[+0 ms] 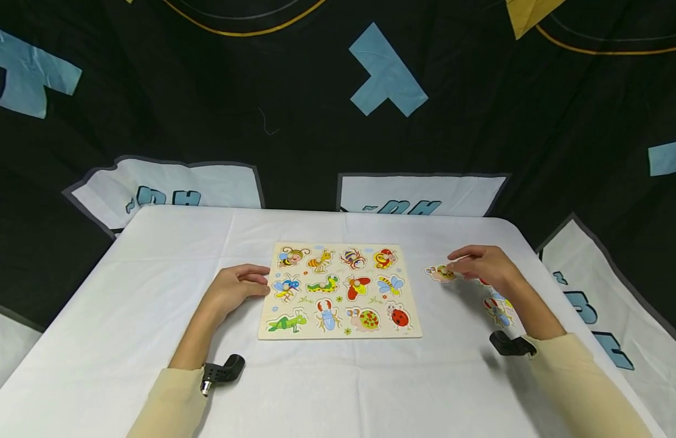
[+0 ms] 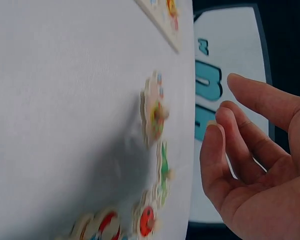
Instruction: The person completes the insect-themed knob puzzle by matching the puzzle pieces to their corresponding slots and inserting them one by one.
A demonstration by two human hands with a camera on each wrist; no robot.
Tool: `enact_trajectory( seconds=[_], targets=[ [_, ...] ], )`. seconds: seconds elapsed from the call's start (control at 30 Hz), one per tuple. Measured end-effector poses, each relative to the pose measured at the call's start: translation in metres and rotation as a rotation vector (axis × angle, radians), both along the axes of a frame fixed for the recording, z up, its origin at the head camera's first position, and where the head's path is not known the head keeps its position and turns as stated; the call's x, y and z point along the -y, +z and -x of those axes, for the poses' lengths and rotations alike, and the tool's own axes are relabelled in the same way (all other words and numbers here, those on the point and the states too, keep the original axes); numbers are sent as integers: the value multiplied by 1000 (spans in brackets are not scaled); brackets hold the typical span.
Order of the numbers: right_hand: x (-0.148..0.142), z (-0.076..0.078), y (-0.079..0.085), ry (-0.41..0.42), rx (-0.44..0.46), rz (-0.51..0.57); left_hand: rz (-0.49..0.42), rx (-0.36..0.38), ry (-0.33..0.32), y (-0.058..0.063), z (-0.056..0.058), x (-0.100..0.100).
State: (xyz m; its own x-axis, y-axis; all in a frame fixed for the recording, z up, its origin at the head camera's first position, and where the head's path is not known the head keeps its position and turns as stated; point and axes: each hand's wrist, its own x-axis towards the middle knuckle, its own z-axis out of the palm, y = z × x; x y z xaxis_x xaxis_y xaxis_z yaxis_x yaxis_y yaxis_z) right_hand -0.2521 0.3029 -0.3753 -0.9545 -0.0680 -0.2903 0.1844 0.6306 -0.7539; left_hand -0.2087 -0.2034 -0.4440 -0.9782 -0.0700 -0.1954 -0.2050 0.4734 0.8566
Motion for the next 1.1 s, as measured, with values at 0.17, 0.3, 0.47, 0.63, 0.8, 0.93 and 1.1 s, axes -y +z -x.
enact_trajectory(
  seconds=[0.17,0.3,0.47,0.63,0.8,0.93,1.1],
  targets=[
    [-18,-5,-2,-22,6,-30,3,2,-2,1,0,-1],
    [-30,-10,-6,-42,14,-43,4,2,1,1,0,0],
    [-44,-13,-9,-66,21,-37,5,-4,-5,2,1,1],
    [-59,-16,-11,-80,28,-21,-2,-1,-14,4,1,2],
    [-70,-17,-14,-104,27,-37,-9,1,-14,3,2,3],
    [-80,-18,-17,-106,27,-41,-5,-4,-18,2,0,2],
    [-93,-19,-22,-111,52,-29,5,-18,-20,0,-1,1]
  ],
)
